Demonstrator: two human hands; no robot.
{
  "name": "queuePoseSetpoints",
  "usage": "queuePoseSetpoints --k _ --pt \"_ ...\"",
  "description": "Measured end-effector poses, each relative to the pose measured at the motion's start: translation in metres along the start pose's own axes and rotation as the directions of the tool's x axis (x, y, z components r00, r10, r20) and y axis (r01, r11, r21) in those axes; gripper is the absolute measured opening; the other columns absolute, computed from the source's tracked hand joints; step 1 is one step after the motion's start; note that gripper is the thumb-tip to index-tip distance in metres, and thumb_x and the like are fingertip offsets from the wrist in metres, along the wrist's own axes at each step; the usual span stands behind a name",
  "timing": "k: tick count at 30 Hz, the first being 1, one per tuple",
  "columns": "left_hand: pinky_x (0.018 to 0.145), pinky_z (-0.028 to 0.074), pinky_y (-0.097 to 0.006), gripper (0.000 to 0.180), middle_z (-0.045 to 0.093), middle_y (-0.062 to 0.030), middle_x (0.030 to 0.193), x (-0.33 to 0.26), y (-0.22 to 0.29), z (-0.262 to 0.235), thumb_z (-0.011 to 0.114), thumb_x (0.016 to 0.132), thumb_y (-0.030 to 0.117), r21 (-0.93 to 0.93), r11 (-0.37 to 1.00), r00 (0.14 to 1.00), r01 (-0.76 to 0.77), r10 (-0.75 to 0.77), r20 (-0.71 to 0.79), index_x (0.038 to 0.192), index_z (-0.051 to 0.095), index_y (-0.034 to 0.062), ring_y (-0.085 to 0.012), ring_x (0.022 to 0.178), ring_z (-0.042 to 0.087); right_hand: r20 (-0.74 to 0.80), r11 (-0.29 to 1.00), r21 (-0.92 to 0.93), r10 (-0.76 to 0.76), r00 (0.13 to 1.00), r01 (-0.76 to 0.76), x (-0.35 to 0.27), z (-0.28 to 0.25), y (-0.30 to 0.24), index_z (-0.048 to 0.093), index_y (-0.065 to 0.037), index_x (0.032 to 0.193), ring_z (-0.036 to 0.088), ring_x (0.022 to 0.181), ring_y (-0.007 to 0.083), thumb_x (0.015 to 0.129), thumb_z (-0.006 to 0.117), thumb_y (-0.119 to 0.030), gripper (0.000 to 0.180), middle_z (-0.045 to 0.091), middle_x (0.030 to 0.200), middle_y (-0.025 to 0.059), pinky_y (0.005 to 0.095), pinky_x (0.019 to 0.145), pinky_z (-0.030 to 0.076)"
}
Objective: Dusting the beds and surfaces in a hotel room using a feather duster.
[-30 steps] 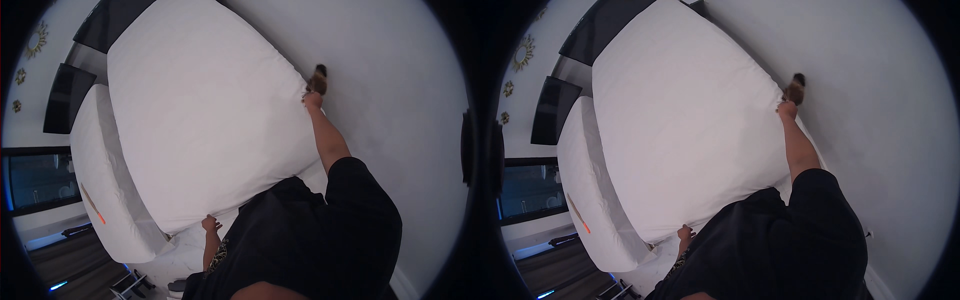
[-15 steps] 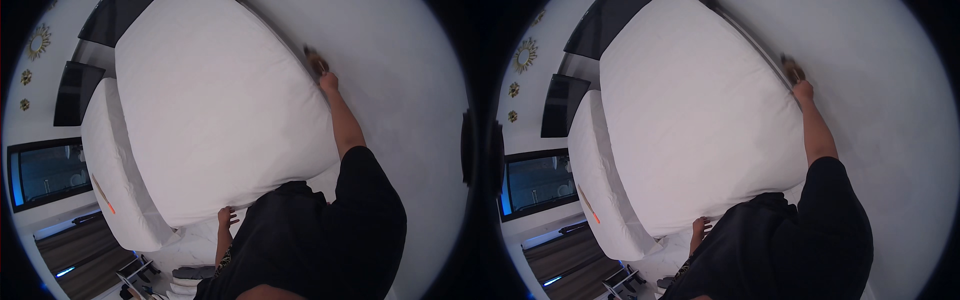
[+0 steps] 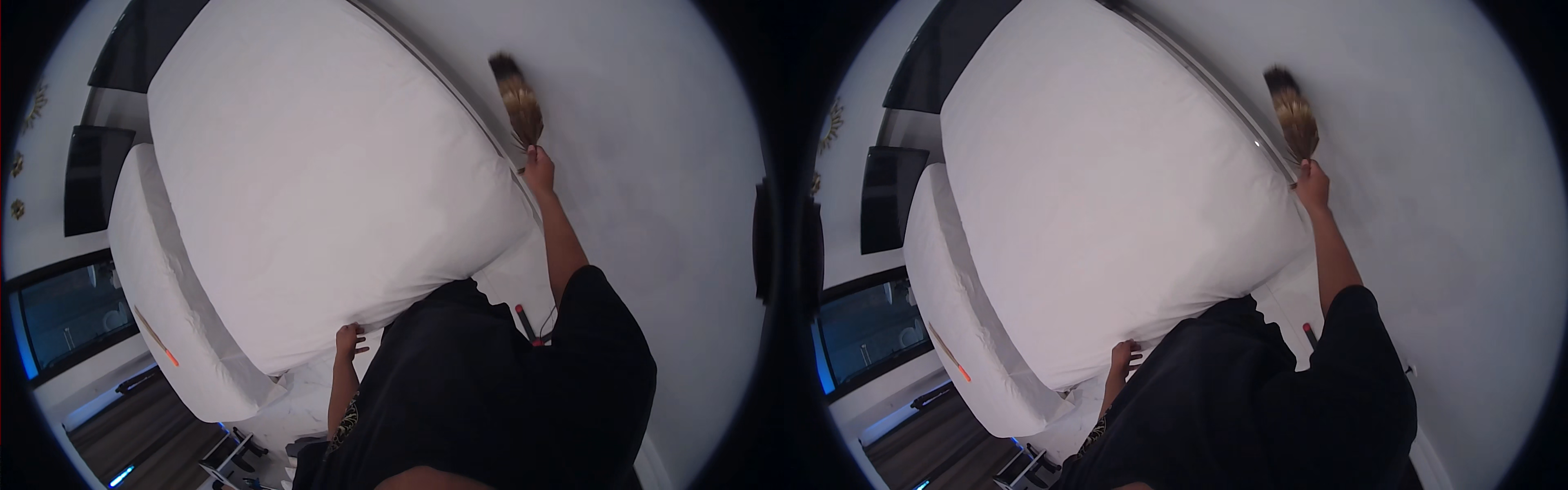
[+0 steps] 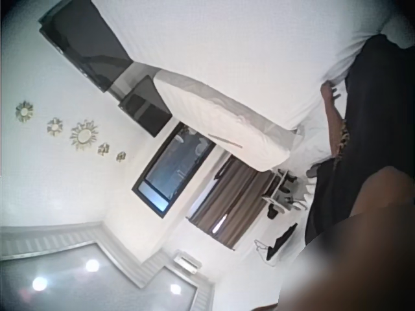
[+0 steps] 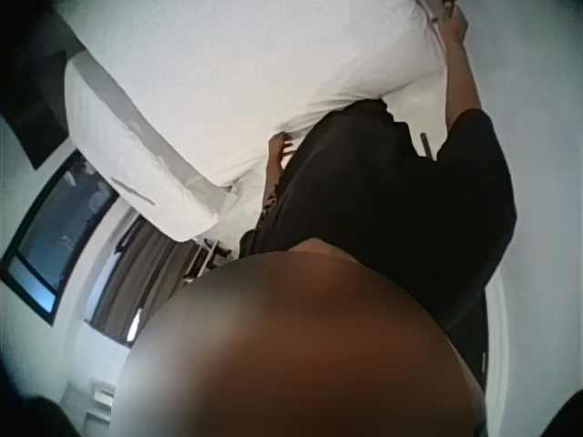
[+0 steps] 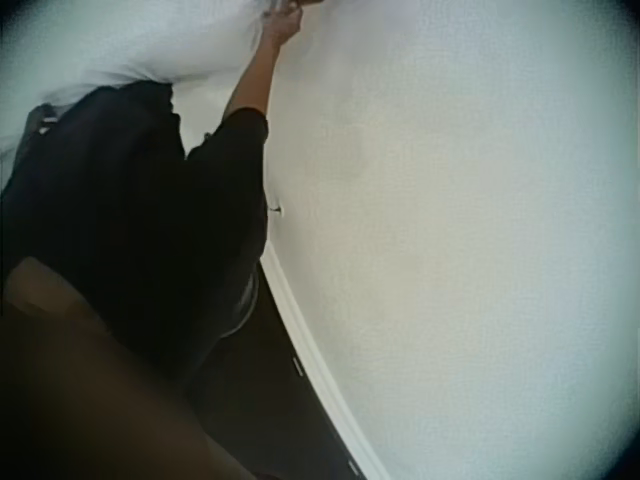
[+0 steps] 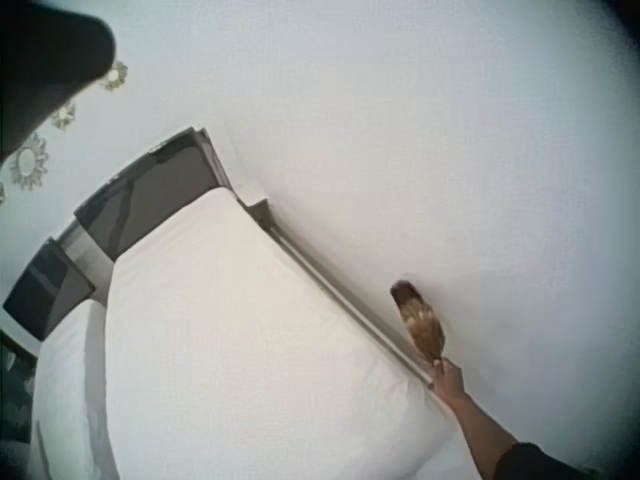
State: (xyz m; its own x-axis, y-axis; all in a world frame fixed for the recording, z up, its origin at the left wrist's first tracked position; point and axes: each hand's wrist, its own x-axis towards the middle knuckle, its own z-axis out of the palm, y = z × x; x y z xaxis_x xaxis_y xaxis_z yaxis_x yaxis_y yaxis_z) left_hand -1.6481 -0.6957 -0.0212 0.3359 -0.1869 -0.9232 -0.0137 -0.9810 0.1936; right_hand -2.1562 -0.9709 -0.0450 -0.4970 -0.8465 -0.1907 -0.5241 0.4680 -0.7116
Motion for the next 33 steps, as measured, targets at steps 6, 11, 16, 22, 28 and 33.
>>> queuePoseSetpoints --k 6,11,16,22,28,33 --pt "0.056 0.049 -0.043 0.023 0.054 -0.0052 0.075 0.008 0.015 0.002 0.049 0.077 0.027 0.128 0.991 0.998 -0.029 0.022 0.059 0.088 0.050 0.0068 -0.0184 0.064 0.052 0.161 0.949 -0.311 0.011 0.987 0.041 -0.079 -0.006 0.073 0.057 -0.003 0.088 0.060 0.060 0.0313 0.087 0.041 -0.026 0.028 0.061 0.072 0.0170 0.0409 0.059 0.047" --pt "0.053 0.047 -0.038 0.022 0.055 -0.0044 0.071 0.014 0.005 -0.005 0.048 0.078 0.028 0.174 0.979 0.991 -0.104 0.086 0.106 0.087 0.052 0.0076 -0.0164 0.060 0.053 -0.017 0.810 -0.041 0.585 0.811 -0.585 -0.128 -0.045 0.112 0.054 -0.002 0.090 0.061 0.062 0.0313 0.087 0.041 -0.021 0.023 0.060 0.068 0.0162 0.0401 0.057 0.047" --pt "0.053 0.045 -0.035 0.027 0.061 -0.0081 0.075 0.021 -0.004 -0.015 0.050 0.077 0.029 0.315 0.908 0.961 -0.275 0.269 0.062 0.088 0.056 0.0050 -0.0172 0.066 0.059 -0.150 0.991 -0.131 -0.016 0.989 -0.004 -0.200 -0.023 0.121 0.053 -0.007 0.093 0.056 0.069 0.0402 0.087 0.042 -0.019 0.018 0.057 0.070 0.0219 0.0447 0.061 0.045" --pt "0.085 0.039 -0.047 0.065 0.037 -0.0173 0.129 0.028 -0.047 -0.059 0.065 0.064 0.026 0.840 0.366 0.675 -0.400 0.738 -0.001 0.121 0.042 0.0057 -0.0370 0.113 0.040 -0.160 0.647 0.524 0.714 0.682 -0.554 -0.227 -0.004 0.153 0.057 0.004 0.081 0.056 0.053 0.0265 0.082 0.042 -0.029 0.036 0.057 0.063 0.0148 0.0402 0.050 0.043" --pt "0.093 0.026 -0.059 0.107 -0.007 -0.0142 0.142 0.108 -0.196 -0.109 0.070 0.063 0.041 0.736 0.316 0.654 -0.599 0.723 0.222 0.136 0.000 0.0069 -0.0391 0.129 -0.001 -0.290 0.828 0.434 0.502 0.815 -0.355 -0.289 0.025 0.133 0.053 -0.004 0.082 0.051 0.054 0.0224 0.089 0.035 -0.036 0.037 0.054 0.067 0.0096 0.0348 0.056 0.042" --pt "0.092 0.036 -0.044 0.062 0.039 -0.0190 0.125 0.190 -0.311 -0.178 0.060 0.070 0.037 0.491 0.627 0.770 -0.604 0.301 0.562 0.123 0.042 0.0117 -0.0343 0.117 0.036 0.431 0.972 0.209 0.009 0.902 -0.110 -0.393 0.105 0.075 0.053 -0.007 0.087 0.057 0.067 0.0178 0.082 0.043 -0.009 0.012 0.057 0.074 0.0066 0.0319 0.057 0.047"
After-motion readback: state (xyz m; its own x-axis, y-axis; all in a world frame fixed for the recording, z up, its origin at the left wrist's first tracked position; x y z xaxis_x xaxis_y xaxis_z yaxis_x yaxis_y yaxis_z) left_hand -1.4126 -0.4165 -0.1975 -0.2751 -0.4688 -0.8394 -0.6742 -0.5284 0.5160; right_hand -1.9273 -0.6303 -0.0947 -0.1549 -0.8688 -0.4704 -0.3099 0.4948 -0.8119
